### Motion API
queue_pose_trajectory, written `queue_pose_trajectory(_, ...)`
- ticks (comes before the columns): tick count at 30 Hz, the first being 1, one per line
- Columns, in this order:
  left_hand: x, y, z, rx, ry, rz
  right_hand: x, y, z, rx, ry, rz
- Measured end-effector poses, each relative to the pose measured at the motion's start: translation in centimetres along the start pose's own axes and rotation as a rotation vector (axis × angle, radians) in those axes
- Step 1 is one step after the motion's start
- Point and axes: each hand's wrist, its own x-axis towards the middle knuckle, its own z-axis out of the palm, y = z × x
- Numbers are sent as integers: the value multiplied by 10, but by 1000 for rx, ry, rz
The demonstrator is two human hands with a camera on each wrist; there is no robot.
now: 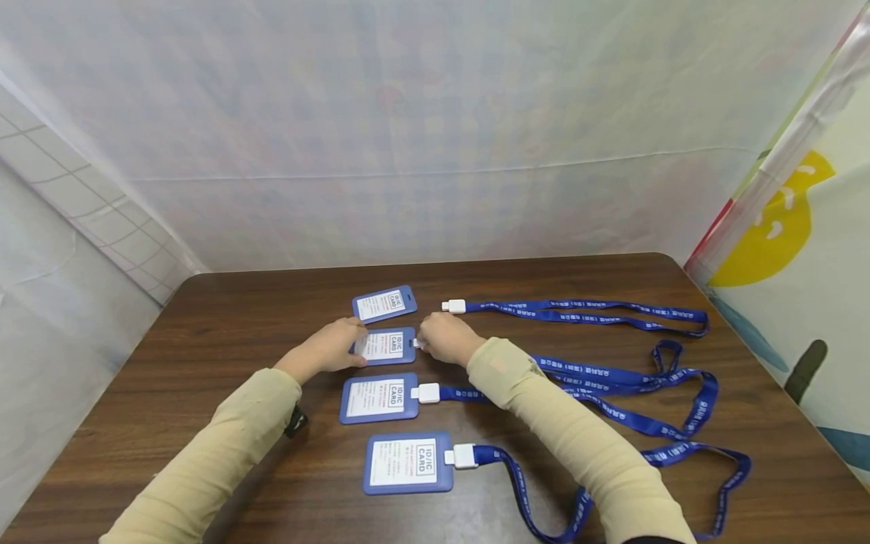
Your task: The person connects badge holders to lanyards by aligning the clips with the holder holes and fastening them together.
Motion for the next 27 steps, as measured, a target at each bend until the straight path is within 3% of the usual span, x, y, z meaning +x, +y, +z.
queue_pose_trajectory(11, 4, -2, 2, -15, 8, 2, 3, -1, 4, 36, -37, 22)
queue_pose_trajectory(19, 4, -2, 1, -32, 5, -5, 4, 7, 14, 111, 9, -5)
queue_pose_trajectory(27, 6, 0, -1, -59, 4, -29, 6, -3, 3, 76, -16, 72)
